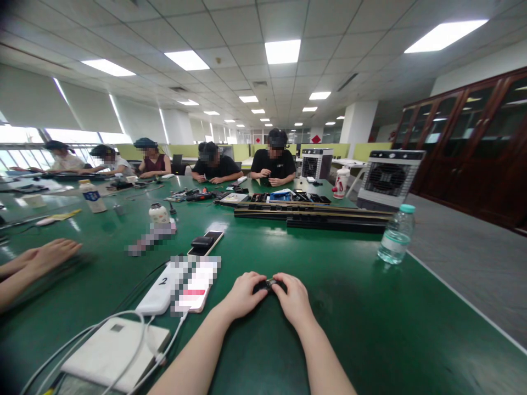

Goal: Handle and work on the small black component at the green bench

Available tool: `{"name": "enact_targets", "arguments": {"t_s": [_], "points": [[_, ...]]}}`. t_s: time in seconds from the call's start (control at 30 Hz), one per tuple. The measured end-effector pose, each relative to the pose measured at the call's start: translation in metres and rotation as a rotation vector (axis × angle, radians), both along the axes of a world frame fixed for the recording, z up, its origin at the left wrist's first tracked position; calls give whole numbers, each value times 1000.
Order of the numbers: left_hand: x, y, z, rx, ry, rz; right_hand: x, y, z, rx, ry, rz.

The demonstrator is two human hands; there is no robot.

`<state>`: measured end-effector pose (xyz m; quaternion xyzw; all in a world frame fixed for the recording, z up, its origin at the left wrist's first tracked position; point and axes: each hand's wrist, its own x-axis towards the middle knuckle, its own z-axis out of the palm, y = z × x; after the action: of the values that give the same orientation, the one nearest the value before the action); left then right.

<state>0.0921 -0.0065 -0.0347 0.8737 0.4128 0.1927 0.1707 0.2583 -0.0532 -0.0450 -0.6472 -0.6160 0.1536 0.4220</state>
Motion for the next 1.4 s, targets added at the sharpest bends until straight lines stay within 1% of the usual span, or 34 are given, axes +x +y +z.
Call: {"name": "enact_targets", "arguments": {"t_s": [0.23,0.5,0.83,1.03,1.4], "points": [[0,-2,3,-10,-3,2,4,-1,6,34,113,-81],[0,-2,5,-19,0,0,13,-2,12,130,204,-214],[-1,-1,4,-24,1,-7,20,-6,19,226,168,-340],[-2,-1,4,-26,-13,-4,20,-7,22,234,148,-349],[0,-1,6,-13,-4,-9,16,-5,18,175,10,-226]]}}
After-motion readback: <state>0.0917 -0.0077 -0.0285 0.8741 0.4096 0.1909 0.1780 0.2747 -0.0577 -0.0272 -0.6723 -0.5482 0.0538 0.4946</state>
